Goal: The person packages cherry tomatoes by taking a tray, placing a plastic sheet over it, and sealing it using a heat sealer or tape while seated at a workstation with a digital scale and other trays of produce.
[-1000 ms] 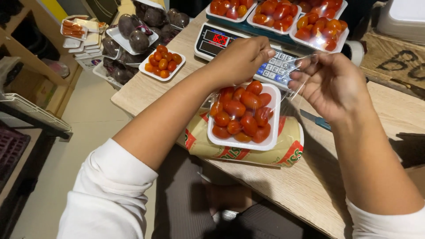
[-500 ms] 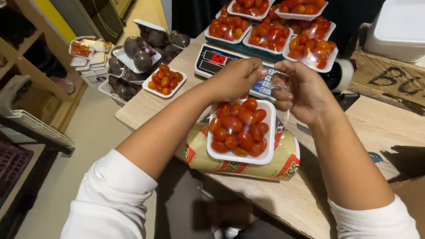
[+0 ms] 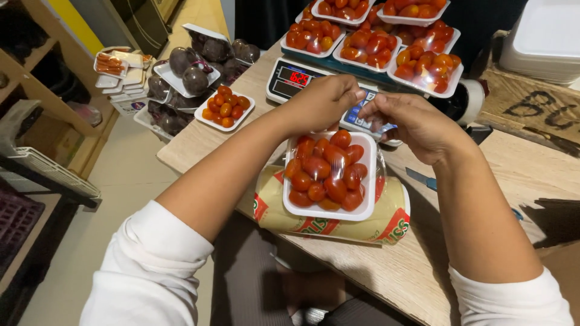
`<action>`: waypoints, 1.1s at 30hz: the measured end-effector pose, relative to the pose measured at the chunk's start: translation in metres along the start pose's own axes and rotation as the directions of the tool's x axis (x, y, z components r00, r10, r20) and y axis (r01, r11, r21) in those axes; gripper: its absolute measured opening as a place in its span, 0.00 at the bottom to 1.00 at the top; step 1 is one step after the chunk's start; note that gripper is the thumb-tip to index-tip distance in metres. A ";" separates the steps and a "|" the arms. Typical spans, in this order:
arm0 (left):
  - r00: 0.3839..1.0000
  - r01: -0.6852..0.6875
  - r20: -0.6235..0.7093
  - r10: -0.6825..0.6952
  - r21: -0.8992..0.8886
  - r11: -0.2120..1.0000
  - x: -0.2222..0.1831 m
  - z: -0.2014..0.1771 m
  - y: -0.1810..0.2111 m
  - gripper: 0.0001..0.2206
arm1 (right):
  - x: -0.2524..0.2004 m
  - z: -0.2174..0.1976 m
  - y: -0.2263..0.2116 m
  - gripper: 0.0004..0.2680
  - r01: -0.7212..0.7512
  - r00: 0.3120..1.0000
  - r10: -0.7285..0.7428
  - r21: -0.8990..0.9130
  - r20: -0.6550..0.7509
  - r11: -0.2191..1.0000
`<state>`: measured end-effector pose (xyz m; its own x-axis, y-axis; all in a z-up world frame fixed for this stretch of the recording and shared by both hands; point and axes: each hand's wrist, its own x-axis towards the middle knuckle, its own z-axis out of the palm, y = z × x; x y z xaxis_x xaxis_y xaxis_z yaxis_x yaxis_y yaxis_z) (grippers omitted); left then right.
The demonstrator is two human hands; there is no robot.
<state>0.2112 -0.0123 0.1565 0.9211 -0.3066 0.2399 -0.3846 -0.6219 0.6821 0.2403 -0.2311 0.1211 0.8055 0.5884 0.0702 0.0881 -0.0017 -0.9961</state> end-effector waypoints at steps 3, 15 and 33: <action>1.000 -0.006 0.002 0.006 0.008 1.000 -0.002 -0.002 0.005 0.12 | 0.004 0.004 -0.006 0.16 -0.002 1.000 0.002 -0.065 0.006 0.998; 0.999 -0.006 -0.036 0.006 0.003 1.000 0.007 -0.003 -0.011 0.11 | 0.018 0.034 0.004 0.09 0.160 0.975 -0.154 0.030 -0.158 0.987; 0.999 -0.001 0.048 0.004 -0.065 0.998 -0.010 -0.033 0.004 0.10 | 0.006 0.039 0.000 0.15 -0.066 0.997 0.066 -0.020 0.036 0.998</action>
<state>0.2029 0.0122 0.1799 0.9157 -0.3435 0.2088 -0.3806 -0.5738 0.7252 0.2221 -0.1962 0.1198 0.7880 0.6157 0.0021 0.0468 -0.0564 -0.9973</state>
